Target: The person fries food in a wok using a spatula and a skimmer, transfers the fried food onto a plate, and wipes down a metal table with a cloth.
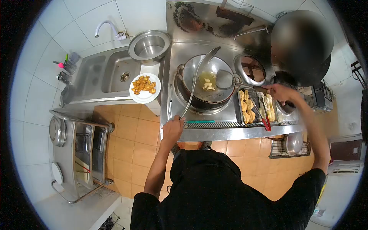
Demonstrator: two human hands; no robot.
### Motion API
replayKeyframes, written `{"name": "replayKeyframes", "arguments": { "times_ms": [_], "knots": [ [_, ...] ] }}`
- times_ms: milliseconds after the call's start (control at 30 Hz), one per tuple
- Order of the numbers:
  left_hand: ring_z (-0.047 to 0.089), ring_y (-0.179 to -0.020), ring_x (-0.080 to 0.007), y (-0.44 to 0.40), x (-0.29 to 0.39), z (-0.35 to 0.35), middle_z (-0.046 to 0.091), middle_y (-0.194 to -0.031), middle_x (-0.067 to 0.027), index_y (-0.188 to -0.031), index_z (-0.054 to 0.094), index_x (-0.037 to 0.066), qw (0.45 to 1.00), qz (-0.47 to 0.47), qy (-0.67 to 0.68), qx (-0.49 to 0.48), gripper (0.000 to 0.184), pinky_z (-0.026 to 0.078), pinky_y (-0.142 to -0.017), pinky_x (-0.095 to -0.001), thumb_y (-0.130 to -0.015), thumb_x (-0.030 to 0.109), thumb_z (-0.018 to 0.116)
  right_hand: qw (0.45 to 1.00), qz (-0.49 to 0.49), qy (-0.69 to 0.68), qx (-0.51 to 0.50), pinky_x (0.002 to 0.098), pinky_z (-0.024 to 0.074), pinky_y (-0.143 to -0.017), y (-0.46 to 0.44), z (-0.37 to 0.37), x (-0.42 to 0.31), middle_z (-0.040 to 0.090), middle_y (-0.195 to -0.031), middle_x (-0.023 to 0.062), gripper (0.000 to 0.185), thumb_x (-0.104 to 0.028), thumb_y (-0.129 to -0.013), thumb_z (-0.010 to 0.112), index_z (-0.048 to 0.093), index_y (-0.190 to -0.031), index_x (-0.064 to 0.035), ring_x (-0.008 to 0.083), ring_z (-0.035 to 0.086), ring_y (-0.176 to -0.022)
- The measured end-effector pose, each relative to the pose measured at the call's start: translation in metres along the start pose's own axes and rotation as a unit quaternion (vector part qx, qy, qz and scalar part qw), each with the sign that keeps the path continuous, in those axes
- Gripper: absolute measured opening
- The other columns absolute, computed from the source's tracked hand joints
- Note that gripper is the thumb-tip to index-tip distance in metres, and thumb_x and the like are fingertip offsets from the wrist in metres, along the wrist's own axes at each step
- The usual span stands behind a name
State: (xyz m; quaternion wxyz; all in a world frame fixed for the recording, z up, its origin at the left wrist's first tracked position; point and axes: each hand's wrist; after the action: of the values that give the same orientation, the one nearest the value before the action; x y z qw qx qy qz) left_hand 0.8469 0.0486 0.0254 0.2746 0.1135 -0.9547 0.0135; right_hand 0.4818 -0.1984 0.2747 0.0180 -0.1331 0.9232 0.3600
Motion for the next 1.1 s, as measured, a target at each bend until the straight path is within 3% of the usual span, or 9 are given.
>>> {"name": "replayKeyframes", "arguments": {
  "times_ms": [67, 167, 333, 533, 700, 767, 1100],
  "knots": [
    [0.066, -0.068, -0.0433, -0.001, 0.0, 0.0, 0.065, -0.068, -0.0229, -0.091, 0.056, 0.002, 1.0, -0.004, -0.005, 0.004, 0.036, 0.051, -0.061, -0.0541, -0.101, 0.036, 0.046, 0.998, 0.024, 0.042, -0.051, 0.0324, 0.0556, -0.048, -0.004, -0.026, -0.012, 0.053, -0.069, 0.0055, 0.045, -0.028, -0.103, 0.044, 0.042, -0.148, -0.0209, 0.016, 0.053, -0.047],
    [0.066, -0.069, -0.0434, -0.002, 0.0, -0.001, 0.066, -0.069, -0.0226, -0.092, 0.057, 0.003, 1.0, -0.018, -0.01, 0.001, 0.036, 0.051, -0.062, -0.0542, -0.1, 0.037, 0.047, 0.989, 0.096, 0.028, -0.109, 0.0329, 0.0556, -0.047, -0.018, -0.061, -0.027, 0.052, -0.066, 0.0035, 0.044, -0.027, -0.103, 0.041, 0.042, -0.147, -0.0237, 0.0133, 0.051, -0.047],
    [0.066, -0.07, -0.0435, -0.004, 0.0, -0.006, 0.066, -0.073, -0.0233, -0.092, 0.057, 0.003, 0.999, -0.034, -0.021, -0.016, 0.036, 0.051, -0.064, -0.0542, -0.1, 0.037, 0.048, 0.974, 0.099, 0.057, -0.194, 0.025, 0.0336, -0.045, -0.037, -0.083, -0.04, 0.044, -0.063, -0.0036, 0.043, -0.029, -0.104, 0.036, 0.043, -0.146, -0.0269, 0.0065, 0.039, -0.051],
    [0.067, -0.074, -0.0431, -0.012, 0.004, -0.007, 0.068, -0.078, -0.0236, -0.093, 0.057, 0.002, 0.999, -0.023, -0.014, -0.021, 0.035, 0.052, -0.067, -0.0531, -0.1, 0.036, 0.048, 0.96, 0.064, -0.009, -0.271, 0.0234, 0.0366, -0.042, -0.062, -0.066, -0.028, 0.042, -0.062, -0.0045, 0.043, -0.028, -0.104, 0.034, 0.042, -0.146, -0.0242, 0.0056, 0.038, -0.048],
    [0.067, -0.075, -0.043, -0.02, 0.006, -0.006, 0.068, -0.079, -0.0232, -0.094, 0.057, 0.002, 0.998, -0.028, -0.028, -0.042, 0.036, 0.052, -0.068, -0.0534, -0.1, 0.036, 0.048, 0.974, 0.043, -0.039, -0.219, 0.023, 0.0374, -0.04, -0.061, -0.022, -0.012, 0.044, -0.062, -0.004, 0.043, -0.027, -0.104, 0.034, 0.042, -0.147, -0.0252, 0.0057, 0.038, -0.045],
    [0.067, -0.075, -0.043, -0.022, 0.004, -0.001, 0.068, -0.08, -0.0236, -0.095, 0.057, 0.002, 0.998, -0.022, -0.036, -0.048, 0.037, 0.052, -0.069, -0.0536, -0.1, 0.037, 0.047, 0.987, 0.017, -0.078, -0.136, 0.024, 0.038, -0.04, -0.059, 0.001, -0.005, 0.045, -0.063, -0.0033, 0.043, -0.027, -0.104, 0.036, 0.043, -0.146, -0.0258, 0.0069, 0.039, -0.045],
    [0.067, -0.075, -0.0428, -0.02, 0.007, 0.001, 0.068, -0.077, -0.0244, -0.095, 0.059, 0.0, 0.997, -0.009, -0.045, -0.061, 0.039, 0.052, -0.07, -0.0531, -0.101, 0.037, 0.047, 0.997, -0.052, -0.045, -0.023, 0.0306, 0.0448, -0.046, -0.055, 0.047, 0.014, 0.054, -0.065, 0.0046, 0.043, -0.026, -0.103, 0.038, 0.046, -0.145, -0.0191, 0.0132, 0.051, -0.048]
  ]
}}
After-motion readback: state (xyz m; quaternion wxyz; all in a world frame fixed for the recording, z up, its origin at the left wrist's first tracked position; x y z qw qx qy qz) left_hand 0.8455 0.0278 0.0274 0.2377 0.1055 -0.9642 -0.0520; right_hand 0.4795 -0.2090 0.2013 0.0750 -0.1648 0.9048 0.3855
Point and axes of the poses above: each hand's wrist, its own y-axis away from the middle knuckle, its own z-axis out of the palm, x = y × z
